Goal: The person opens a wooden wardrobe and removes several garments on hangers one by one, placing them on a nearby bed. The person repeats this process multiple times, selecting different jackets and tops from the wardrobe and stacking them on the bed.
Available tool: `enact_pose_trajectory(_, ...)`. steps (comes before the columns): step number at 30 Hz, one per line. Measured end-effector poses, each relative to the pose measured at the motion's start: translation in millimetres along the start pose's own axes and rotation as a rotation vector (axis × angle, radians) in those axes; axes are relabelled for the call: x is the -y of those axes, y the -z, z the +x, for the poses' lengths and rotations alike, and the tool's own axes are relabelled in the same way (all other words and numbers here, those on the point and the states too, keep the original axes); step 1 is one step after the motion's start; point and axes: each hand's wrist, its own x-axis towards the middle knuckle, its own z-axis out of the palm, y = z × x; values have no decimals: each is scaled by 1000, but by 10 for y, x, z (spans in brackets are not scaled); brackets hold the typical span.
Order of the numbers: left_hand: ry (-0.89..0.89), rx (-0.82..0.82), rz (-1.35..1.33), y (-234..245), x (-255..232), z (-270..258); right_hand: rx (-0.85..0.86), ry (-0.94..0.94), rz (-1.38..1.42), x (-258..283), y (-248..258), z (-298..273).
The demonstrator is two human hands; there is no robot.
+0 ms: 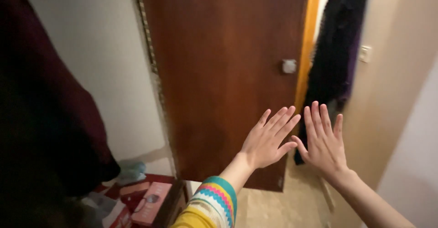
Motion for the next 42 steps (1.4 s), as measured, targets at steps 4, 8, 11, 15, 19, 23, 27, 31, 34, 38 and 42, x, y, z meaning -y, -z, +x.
enact_pose_trajectory(4,67,5,2,51,420,-189,-64,82,61,292,-334,365)
enact_pose_trajectory(8,141,24,110,111,884,-339,-79,131,175,637,-673,766)
enact_pose_trajectory(11,185,40,166,215,1250,-430,-113,200,242,932,-943,1084)
enact_pose_trajectory(15,224,59,267,447,1749,-470,-209,197,373,1393,-1248,1498)
enact_pose_trajectory(19,281,20,335,788,2072,-617,-269,237,528,1937,-1453,1792)
enact_pose_trajectory(23,325,15,468,1184,2280,-760,-276,269,637,2462,-1524,2099)
enact_pose_trajectory(27,352,83,571,1631,2477,-844,-309,328,717,2911,-1536,2401)
enact_pose_trajectory(31,338,95,738,2067,2688,-866,-302,361,694,3342,-1475,2758)
enact_pose_trajectory(34,367,39,749,2377,2857,-844,-346,374,733,3621,-1369,3062)
enact_pose_trajectory(38,509,-12,854,2703,3148,-802,-455,446,859,3947,-1187,3458)
enact_pose_trajectory(42,800,29,830,2950,3406,-888,-431,524,1030,4266,-1016,3689)
